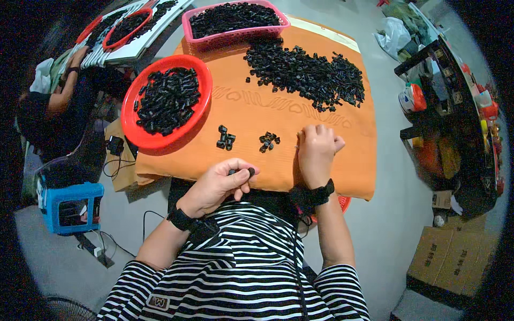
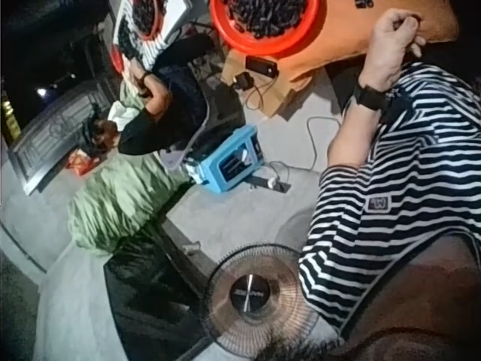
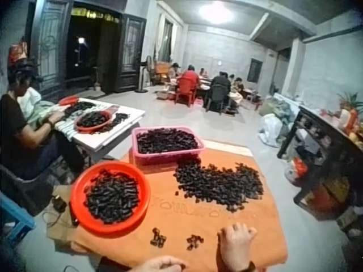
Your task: Assembling small black plastic components and inserting metal pins.
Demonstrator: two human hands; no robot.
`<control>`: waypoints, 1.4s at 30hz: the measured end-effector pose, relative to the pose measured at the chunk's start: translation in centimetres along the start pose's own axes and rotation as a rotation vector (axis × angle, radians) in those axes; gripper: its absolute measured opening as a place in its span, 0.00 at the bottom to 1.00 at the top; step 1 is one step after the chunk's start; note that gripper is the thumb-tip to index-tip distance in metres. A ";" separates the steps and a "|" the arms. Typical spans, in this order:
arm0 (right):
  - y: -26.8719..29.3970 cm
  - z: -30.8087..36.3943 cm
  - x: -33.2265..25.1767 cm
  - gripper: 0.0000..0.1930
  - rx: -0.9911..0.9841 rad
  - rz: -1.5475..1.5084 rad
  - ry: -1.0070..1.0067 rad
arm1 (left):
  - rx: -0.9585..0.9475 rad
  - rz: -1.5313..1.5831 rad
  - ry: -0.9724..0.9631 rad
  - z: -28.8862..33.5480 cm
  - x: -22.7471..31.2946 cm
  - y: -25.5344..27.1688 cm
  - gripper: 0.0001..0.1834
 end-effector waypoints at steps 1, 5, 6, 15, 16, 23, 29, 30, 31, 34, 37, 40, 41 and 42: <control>0.3 -0.2 0.1 0.05 0.004 0.001 -0.012 | 0.006 0.001 -0.002 0.1 0.0 0.1 0.16; 2.7 -0.3 -0.8 0.04 -0.019 -0.163 -0.086 | -0.048 0.175 -0.025 0.4 0.3 0.2 0.17; 3.4 -0.2 -1.4 0.04 -0.023 -0.170 -0.083 | -0.066 0.222 -0.035 0.5 0.3 0.3 0.17; 8.4 1.2 -7.5 0.13 -0.213 -0.815 0.046 | 0.005 0.168 -0.053 0.8 0.6 -0.5 0.15; 8.5 1.3 -7.7 0.14 -0.216 -0.795 0.087 | 0.019 0.137 -0.068 0.8 0.6 -0.5 0.14; 8.7 1.5 -8.0 0.13 -0.182 -0.765 0.119 | 0.053 0.077 -0.120 0.8 0.5 -0.7 0.14; 8.6 1.5 -7.5 0.07 -0.169 -0.721 0.065 | -0.017 0.224 -0.008 1.1 0.9 0.0 0.16; 8.7 1.5 -7.5 0.07 -0.169 -0.723 0.066 | -0.015 0.224 -0.009 1.1 0.9 0.0 0.16; 8.9 1.4 -7.6 0.06 -0.181 -0.714 0.070 | -0.023 0.266 0.005 1.1 1.0 0.0 0.16; 8.9 1.4 -7.9 0.07 -0.180 -0.709 0.088 | -0.025 0.329 0.008 0.9 1.1 -0.3 0.15; 9.1 1.2 -8.1 0.08 -0.174 -0.702 0.138 | -0.047 0.315 -0.056 0.6 0.3 0.3 0.15; 9.2 1.2 -8.2 0.09 -0.171 -0.702 0.170 | -0.064 0.278 -0.104 0.5 -0.2 0.7 0.14; 9.2 1.3 -8.2 0.10 -0.161 -0.714 0.166 | -0.052 0.277 -0.101 0.5 -0.1 0.6 0.14; 9.2 1.3 -8.2 0.10 -0.162 -0.715 0.166 | -0.052 0.277 -0.100 0.6 0.0 0.5 0.14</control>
Point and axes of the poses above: each hand's wrist, its own z-axis away from the middle knuckle, its own y-axis out of the back of the hand, x = y × z, the point moved 1 cm from there along -z, towards the middle knuckle, and after that the axes turned 4 degrees about -x, right-handed, at the moved point
